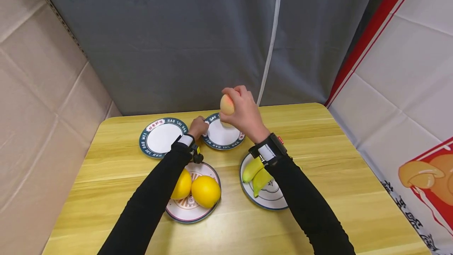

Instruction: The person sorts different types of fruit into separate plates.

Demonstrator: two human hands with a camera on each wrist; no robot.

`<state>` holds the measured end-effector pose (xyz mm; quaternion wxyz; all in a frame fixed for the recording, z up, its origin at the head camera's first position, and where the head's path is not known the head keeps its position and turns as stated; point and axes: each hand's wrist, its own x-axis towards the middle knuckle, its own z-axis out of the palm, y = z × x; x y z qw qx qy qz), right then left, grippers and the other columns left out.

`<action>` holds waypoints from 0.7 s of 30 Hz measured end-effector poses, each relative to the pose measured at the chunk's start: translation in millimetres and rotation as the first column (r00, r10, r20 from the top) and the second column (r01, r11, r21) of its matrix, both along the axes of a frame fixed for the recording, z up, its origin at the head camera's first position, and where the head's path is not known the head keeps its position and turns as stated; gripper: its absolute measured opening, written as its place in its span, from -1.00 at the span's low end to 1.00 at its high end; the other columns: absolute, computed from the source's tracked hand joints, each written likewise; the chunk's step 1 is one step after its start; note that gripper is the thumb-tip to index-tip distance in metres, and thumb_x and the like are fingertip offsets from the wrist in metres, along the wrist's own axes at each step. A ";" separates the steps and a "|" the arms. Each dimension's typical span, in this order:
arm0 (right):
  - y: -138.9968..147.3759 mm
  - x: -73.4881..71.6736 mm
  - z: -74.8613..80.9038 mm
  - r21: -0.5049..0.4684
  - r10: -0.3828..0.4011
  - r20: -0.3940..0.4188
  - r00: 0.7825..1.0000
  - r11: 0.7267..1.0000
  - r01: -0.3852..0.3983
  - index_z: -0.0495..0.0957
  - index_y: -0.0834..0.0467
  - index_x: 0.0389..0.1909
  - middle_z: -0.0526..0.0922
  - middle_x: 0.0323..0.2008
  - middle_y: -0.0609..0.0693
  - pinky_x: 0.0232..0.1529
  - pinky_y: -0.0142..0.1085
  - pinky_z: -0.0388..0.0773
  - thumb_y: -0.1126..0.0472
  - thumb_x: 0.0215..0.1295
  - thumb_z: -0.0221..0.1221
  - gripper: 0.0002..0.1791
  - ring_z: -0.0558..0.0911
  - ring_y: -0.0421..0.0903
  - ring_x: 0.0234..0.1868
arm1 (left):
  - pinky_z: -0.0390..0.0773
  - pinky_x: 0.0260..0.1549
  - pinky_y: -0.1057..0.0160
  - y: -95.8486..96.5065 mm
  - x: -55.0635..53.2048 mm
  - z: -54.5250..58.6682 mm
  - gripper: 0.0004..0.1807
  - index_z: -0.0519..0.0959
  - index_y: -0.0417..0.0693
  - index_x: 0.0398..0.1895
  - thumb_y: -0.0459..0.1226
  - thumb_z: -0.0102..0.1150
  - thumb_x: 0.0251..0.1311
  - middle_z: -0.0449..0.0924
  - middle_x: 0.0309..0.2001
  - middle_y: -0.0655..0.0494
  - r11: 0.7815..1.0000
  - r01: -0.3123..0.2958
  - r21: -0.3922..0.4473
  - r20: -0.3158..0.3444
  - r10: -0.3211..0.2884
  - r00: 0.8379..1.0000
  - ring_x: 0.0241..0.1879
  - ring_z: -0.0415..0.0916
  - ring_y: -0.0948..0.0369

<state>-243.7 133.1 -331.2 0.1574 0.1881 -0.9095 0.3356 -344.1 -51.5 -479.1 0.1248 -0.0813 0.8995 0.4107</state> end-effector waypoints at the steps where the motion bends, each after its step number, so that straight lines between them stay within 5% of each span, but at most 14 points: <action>1: -1.1 -1.0 -3.1 0.001 0.001 0.004 1.000 1.000 -0.001 0.56 0.19 0.29 0.44 0.21 0.24 0.06 0.06 0.62 0.26 0.14 0.51 -0.35 0.45 0.19 0.15 | 0.43 -0.41 0.28 0.3 0.8 1.5 -0.63 0.50 -0.38 0.23 -0.34 0.03 0.48 0.61 0.03 -0.28 1.000 -0.002 0.001 0.005 0.002 1.000 -0.20 0.53 0.00; 12: -11.8 -13.6 -37.3 0.012 -0.005 0.107 0.994 1.000 0.003 0.54 0.17 0.33 0.43 0.22 0.25 0.06 0.07 0.68 0.20 0.18 0.49 -0.33 0.46 0.21 0.17 | 0.38 -0.60 0.34 -0.2 -7.2 -2.3 -0.73 0.65 -0.38 0.02 -0.36 0.05 0.49 0.51 -0.44 -0.03 1.000 0.010 0.008 0.021 -0.010 1.000 -0.56 0.44 0.17; 21: -17.5 -20.9 -63.3 0.035 -0.012 0.155 0.988 0.999 0.006 0.52 0.20 0.36 0.43 0.23 0.28 0.07 0.04 0.66 0.17 0.20 0.53 -0.29 0.46 0.22 0.16 | 0.33 -0.68 0.33 -1.4 -5.3 -2.3 -0.72 0.50 -0.20 -0.49 -0.40 -0.02 0.45 0.35 -0.69 0.09 0.998 0.048 0.050 -0.016 -0.047 0.999 -0.70 0.35 0.21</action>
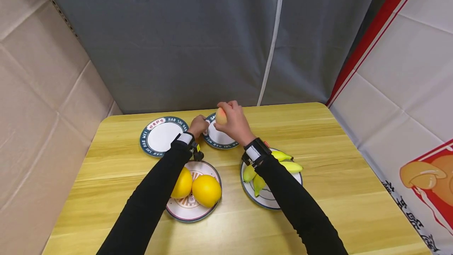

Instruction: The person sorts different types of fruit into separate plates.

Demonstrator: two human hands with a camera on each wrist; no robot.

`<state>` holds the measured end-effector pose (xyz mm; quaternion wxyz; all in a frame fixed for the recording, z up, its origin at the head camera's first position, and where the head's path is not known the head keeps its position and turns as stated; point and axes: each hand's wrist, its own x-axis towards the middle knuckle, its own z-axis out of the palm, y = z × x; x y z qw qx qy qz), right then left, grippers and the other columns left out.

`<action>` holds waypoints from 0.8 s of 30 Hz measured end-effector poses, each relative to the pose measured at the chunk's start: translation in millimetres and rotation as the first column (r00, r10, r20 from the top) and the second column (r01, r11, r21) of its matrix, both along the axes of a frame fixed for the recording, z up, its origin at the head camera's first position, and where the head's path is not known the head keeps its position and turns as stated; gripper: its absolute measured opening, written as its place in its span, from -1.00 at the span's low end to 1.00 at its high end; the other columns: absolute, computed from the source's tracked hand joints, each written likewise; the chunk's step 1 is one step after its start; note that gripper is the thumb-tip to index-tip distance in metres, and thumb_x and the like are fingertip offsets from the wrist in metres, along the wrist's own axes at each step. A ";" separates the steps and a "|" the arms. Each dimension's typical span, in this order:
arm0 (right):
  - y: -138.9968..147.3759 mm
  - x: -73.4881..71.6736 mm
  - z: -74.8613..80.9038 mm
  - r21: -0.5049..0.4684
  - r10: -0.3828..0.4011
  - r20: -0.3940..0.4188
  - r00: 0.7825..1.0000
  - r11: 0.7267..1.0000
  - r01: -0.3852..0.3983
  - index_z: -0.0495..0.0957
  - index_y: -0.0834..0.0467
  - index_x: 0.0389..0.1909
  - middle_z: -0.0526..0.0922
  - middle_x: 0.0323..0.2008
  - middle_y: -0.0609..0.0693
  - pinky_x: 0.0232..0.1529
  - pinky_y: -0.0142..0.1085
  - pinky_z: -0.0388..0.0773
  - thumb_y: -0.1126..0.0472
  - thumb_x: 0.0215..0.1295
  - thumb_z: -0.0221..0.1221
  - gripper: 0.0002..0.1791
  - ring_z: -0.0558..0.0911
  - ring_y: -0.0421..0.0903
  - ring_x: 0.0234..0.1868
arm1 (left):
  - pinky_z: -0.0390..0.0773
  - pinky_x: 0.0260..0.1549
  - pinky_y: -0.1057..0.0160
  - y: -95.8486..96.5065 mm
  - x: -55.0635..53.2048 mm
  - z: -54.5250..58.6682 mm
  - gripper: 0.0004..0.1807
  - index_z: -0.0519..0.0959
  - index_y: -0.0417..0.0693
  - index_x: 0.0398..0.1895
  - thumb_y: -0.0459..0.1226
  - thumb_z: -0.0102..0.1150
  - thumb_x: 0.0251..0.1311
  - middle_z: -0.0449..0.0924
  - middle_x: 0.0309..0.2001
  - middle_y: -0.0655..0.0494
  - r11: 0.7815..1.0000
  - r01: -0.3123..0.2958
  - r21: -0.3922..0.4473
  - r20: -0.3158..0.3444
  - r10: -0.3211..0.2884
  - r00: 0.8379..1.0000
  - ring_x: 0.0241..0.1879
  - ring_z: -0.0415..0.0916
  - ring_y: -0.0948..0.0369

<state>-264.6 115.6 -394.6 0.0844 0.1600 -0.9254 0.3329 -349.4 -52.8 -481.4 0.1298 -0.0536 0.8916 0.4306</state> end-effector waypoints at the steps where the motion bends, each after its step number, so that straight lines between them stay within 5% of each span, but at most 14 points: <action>1: -0.5 -0.8 -2.5 -0.002 -0.001 0.006 1.000 1.000 0.001 0.51 0.20 0.36 0.42 0.23 0.28 0.07 0.03 0.66 0.17 0.20 0.53 -0.29 0.46 0.21 0.16 | 0.33 -0.68 0.33 0.0 0.2 0.2 -0.71 0.48 -0.18 -0.52 -0.40 -0.02 0.45 0.34 -0.69 0.09 1.000 0.001 0.001 -0.002 -0.001 1.000 -0.70 0.35 0.21; 24: -15.6 -7.6 -38.1 0.009 -0.025 0.063 0.998 1.000 0.024 0.48 0.20 0.43 0.40 0.32 0.30 0.17 0.04 0.67 0.13 0.23 0.53 -0.23 0.46 0.25 0.23 | 0.26 -0.65 0.30 1.3 -1.7 -1.3 -0.65 0.30 -0.09 -0.62 -0.44 -0.01 0.37 0.20 -0.64 0.09 1.000 -0.004 0.008 0.003 0.004 1.000 -0.65 0.24 0.18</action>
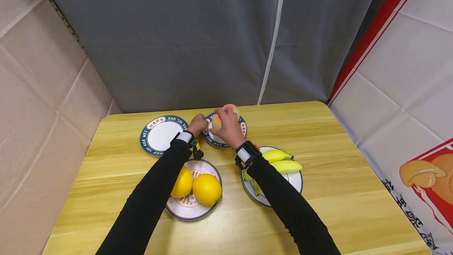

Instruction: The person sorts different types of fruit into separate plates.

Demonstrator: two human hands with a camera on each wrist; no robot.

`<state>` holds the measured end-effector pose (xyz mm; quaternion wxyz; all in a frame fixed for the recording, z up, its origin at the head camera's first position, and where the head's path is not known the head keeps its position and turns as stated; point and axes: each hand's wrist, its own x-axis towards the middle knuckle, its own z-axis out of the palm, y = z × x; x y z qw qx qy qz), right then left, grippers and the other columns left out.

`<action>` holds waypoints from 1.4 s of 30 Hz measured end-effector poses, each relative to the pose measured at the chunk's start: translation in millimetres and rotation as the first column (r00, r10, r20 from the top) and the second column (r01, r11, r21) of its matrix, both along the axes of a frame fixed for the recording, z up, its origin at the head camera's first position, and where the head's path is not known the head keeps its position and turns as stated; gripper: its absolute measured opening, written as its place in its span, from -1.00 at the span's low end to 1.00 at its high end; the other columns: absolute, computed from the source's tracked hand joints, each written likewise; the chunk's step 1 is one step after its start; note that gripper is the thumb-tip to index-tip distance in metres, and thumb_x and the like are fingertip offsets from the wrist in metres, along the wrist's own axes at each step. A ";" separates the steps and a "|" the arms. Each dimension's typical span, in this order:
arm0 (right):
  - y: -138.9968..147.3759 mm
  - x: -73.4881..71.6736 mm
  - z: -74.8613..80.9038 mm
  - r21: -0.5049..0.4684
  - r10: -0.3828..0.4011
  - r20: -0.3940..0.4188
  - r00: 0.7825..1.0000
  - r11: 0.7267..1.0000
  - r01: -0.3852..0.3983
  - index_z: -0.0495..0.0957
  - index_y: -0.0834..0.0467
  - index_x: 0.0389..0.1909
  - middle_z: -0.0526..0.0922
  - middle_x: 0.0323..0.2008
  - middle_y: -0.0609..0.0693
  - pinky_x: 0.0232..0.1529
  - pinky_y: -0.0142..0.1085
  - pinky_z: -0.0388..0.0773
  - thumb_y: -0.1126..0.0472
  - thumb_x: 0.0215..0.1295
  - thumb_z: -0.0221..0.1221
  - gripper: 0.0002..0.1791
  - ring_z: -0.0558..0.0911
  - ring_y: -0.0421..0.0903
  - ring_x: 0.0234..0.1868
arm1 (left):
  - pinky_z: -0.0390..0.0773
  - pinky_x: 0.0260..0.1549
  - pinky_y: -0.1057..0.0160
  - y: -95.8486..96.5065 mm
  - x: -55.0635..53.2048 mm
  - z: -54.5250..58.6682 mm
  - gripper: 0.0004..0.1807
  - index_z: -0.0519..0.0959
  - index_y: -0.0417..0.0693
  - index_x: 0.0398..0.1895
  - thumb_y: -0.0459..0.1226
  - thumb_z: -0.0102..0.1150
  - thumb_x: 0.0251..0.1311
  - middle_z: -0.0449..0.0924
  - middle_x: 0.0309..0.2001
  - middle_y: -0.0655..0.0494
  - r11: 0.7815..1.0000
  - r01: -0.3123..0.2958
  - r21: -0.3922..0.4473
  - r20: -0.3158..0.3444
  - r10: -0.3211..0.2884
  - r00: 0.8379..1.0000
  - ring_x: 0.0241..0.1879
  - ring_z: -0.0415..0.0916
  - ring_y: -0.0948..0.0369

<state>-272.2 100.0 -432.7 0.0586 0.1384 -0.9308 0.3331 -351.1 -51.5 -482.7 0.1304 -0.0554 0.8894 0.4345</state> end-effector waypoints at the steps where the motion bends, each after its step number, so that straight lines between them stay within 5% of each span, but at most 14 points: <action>1: 0.1 0.0 -1.1 0.001 0.000 0.001 1.000 1.000 0.000 0.48 0.20 0.43 0.40 0.32 0.30 0.16 0.04 0.67 0.13 0.23 0.53 -0.24 0.46 0.24 0.22 | 0.26 -0.66 0.30 0.1 0.2 -0.1 -0.66 0.30 -0.09 -0.62 -0.44 -0.01 0.37 0.19 -0.64 0.09 1.000 0.000 0.002 -0.001 0.000 1.000 -0.65 0.24 0.18; 13: -1.8 -1.2 -10.6 0.001 0.001 -0.007 1.000 1.000 -0.001 0.49 0.22 0.41 0.45 0.25 0.31 0.13 0.05 0.65 0.17 0.21 0.54 -0.23 0.47 0.24 0.18 | 0.30 -0.63 0.31 -0.3 -1.4 -1.8 -0.77 0.41 -0.15 -0.50 -0.42 -0.01 0.38 0.41 -0.43 -0.03 1.000 0.001 0.016 0.000 -0.001 1.000 -0.53 0.36 0.13; 21: -4.8 2.8 -12.0 0.024 0.006 -0.012 1.000 1.000 -0.006 0.50 0.22 0.40 0.45 0.23 0.31 0.14 0.03 0.60 0.16 0.20 0.55 -0.24 0.47 0.24 0.15 | 0.25 -0.62 0.27 -0.8 0.0 -0.2 -0.68 0.32 -0.10 -0.63 -0.45 -0.01 0.32 0.27 -0.58 0.05 1.000 0.006 0.027 -0.010 -0.006 1.000 -0.60 0.27 0.14; 27: -6.9 2.5 -15.8 0.048 0.011 0.007 1.000 0.999 -0.011 0.48 0.23 0.43 0.46 0.25 0.32 0.18 0.03 0.63 0.16 0.21 0.54 -0.22 0.48 0.24 0.18 | 0.25 -0.63 0.22 -5.4 -13.5 -15.8 -0.66 0.27 -0.08 -0.71 -0.44 0.00 0.21 0.17 -0.67 0.09 0.998 0.035 0.046 -0.044 -0.033 0.998 -0.65 0.22 0.14; 32: -7.5 1.4 -20.2 0.056 0.020 0.018 1.000 0.998 -0.021 0.49 0.22 0.41 0.46 0.23 0.31 0.15 0.02 0.61 0.16 0.21 0.53 -0.24 0.47 0.23 0.16 | 0.22 -0.63 0.26 -1.2 -3.0 -1.9 -0.61 0.25 -0.09 -0.70 -0.46 -0.01 0.31 0.13 -0.68 0.11 0.999 0.016 0.036 -0.026 -0.015 1.000 -0.66 0.19 0.17; 42: -8.5 -0.3 -28.0 0.084 0.019 0.034 0.999 0.996 -0.022 0.51 0.22 0.40 0.46 0.21 0.30 0.18 0.01 0.62 0.14 0.23 0.53 -0.26 0.45 0.23 0.17 | 0.24 -0.67 0.30 -0.1 4.3 0.1 -0.60 0.24 -0.07 -0.70 -0.46 0.00 0.32 0.12 -0.70 0.14 0.999 0.000 0.033 -0.049 0.002 0.999 -0.69 0.18 0.20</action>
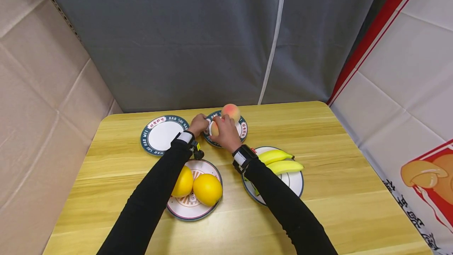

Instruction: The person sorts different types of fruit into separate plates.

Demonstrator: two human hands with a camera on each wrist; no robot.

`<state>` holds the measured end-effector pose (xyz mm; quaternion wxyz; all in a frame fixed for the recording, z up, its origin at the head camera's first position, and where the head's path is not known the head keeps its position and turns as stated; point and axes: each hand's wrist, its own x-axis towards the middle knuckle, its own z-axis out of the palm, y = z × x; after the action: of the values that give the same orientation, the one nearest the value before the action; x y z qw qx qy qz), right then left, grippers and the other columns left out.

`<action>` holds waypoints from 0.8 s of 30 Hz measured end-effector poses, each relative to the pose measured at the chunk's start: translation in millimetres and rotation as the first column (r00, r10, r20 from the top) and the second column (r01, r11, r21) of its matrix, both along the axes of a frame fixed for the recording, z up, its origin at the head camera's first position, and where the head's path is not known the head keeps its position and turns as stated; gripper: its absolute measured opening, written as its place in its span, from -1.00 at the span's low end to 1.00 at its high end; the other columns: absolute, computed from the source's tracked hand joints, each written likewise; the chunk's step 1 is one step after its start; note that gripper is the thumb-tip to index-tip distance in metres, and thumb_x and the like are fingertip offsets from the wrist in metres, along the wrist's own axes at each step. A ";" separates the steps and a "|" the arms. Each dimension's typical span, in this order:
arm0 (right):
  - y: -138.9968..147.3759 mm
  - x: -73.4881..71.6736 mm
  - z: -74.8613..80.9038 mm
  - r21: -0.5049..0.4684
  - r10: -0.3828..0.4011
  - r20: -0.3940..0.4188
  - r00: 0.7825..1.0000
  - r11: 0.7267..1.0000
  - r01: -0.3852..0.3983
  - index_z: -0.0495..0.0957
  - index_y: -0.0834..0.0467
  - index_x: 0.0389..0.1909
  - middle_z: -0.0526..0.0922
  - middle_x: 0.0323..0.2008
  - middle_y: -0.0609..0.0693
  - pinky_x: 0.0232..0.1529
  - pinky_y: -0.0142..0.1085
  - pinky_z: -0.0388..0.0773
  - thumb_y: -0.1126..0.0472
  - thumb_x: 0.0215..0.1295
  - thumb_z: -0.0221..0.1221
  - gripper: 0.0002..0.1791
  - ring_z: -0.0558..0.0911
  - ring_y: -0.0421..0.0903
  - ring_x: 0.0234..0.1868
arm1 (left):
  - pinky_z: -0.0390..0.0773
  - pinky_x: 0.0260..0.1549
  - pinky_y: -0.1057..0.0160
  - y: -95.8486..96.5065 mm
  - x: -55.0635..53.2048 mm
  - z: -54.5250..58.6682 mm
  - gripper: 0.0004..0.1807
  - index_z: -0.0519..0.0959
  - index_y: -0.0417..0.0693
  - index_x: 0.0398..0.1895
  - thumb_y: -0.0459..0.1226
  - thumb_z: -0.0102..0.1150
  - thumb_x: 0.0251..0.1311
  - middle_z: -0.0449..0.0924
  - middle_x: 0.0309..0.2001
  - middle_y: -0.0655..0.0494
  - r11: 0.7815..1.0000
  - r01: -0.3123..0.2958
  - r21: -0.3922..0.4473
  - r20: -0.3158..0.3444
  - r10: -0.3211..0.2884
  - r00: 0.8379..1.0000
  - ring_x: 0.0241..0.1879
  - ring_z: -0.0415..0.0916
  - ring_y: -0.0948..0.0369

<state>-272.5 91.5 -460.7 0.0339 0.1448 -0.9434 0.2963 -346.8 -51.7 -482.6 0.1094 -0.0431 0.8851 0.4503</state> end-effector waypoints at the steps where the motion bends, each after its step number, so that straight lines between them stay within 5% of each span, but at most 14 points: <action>1: 0.0 0.1 -0.3 0.002 0.001 -0.001 1.000 1.000 -0.001 0.51 0.22 0.39 0.46 0.21 0.30 0.18 0.02 0.62 0.14 0.22 0.53 -0.26 0.45 0.23 0.17 | 0.25 -0.67 0.30 0.0 0.3 0.2 -0.61 0.24 -0.06 -0.69 -0.46 0.00 0.31 0.12 -0.70 0.14 1.000 -0.002 0.005 -0.001 0.002 1.000 -0.69 0.18 0.20; 24: -0.6 1.9 -5.4 0.015 0.016 -0.013 1.000 1.000 -0.015 0.50 0.25 0.40 0.47 0.20 0.32 0.21 0.05 0.58 0.14 0.22 0.54 -0.24 0.46 0.26 0.17 | 0.25 -0.69 0.31 1.1 0.9 -0.3 -0.61 0.24 -0.06 -0.70 -0.47 0.01 0.29 0.16 -0.71 0.14 1.000 0.004 0.017 -0.010 -0.004 1.000 -0.71 0.17 0.21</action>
<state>-270.6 90.9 -466.0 0.0365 0.1542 -0.9443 0.2884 -346.0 -50.5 -482.9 0.1063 -0.0381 0.8819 0.4577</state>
